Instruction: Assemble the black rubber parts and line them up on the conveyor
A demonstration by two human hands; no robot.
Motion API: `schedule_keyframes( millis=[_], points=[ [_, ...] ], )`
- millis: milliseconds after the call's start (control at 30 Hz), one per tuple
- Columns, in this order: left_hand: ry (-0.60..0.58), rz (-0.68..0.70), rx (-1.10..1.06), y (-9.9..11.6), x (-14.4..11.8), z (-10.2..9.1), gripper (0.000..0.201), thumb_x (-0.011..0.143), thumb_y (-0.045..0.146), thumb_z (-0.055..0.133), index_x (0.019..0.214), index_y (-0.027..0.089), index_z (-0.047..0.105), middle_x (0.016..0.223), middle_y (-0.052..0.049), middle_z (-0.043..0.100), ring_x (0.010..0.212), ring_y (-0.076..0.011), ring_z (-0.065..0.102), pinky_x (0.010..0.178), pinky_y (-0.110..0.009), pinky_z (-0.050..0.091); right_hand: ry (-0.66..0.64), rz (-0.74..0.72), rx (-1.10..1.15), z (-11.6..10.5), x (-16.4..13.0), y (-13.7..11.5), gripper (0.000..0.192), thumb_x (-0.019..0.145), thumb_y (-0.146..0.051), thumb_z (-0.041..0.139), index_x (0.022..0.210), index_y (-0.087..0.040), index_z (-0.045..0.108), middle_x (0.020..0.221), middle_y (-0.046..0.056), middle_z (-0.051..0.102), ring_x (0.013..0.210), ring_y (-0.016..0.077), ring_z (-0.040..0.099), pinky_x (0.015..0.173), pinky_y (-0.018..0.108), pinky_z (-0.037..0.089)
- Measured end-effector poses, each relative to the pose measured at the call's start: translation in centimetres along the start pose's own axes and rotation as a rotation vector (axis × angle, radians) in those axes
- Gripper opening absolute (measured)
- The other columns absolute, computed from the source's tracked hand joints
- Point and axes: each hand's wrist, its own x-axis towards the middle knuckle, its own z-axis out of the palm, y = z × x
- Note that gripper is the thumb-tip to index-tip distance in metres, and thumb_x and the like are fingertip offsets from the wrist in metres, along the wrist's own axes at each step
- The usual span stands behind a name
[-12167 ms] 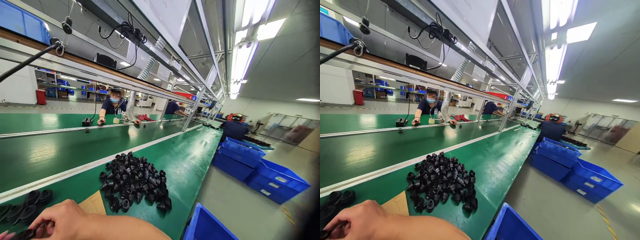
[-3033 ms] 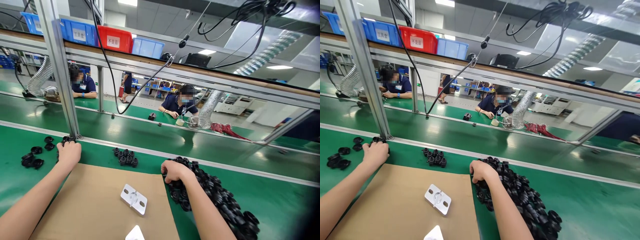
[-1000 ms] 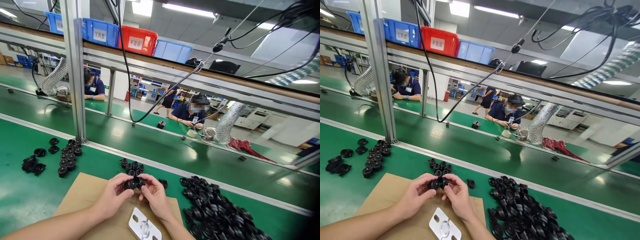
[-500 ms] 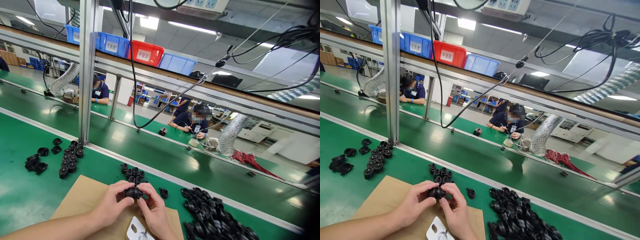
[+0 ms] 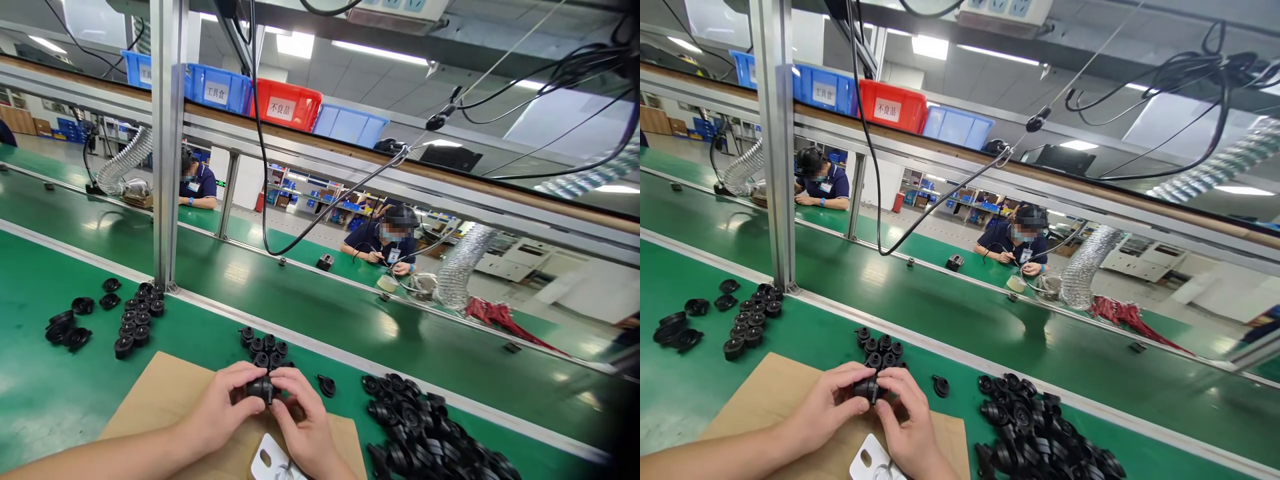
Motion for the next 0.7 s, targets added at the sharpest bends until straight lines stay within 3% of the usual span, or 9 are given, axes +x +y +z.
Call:
schedule_keyframes(
  millis=[333,433,700],
  points=[
    [-0.012,-0.015,0.006,0.5,0.02,0.03,0.041,0.08,0.026,0.072,0.121,0.022,0.08,0.117,-0.009,0.072,0.11,-0.0273,0.065,0.101,-0.037,0.05,-0.031,-0.031,-0.028,-0.29,0.02,0.02,0.024,0.105,-0.023,0.06,0.125,-0.029,0.071,0.126,0.012,0.067,0.112,0.0293,0.067,0.079,0.036,0.063],
    [-0.022,-0.025,0.022,0.4,0.0,0.01,0.043,0.079,0.025,0.071,0.122,0.023,0.08,0.115,-0.008,0.071,0.109,-0.0272,0.065,0.098,-0.037,0.05,-0.063,-0.05,-0.055,-0.54,-0.01,-0.01,0.027,0.106,-0.021,0.058,0.128,-0.03,0.071,0.128,0.013,0.066,0.108,0.0291,0.068,0.074,0.035,0.062],
    [-0.045,-0.021,0.045,0.85,-0.11,0.02,0.044,0.078,0.021,0.073,0.122,0.022,0.08,0.116,-0.009,0.072,0.111,-0.0279,0.066,0.102,-0.037,0.051,-0.072,-0.019,-0.218,-0.95,-0.27,0.23,0.032,0.101,-0.027,0.067,0.132,-0.032,0.067,0.11,0.008,0.072,0.088,0.0275,0.069,0.074,0.036,0.059]
  ],
)
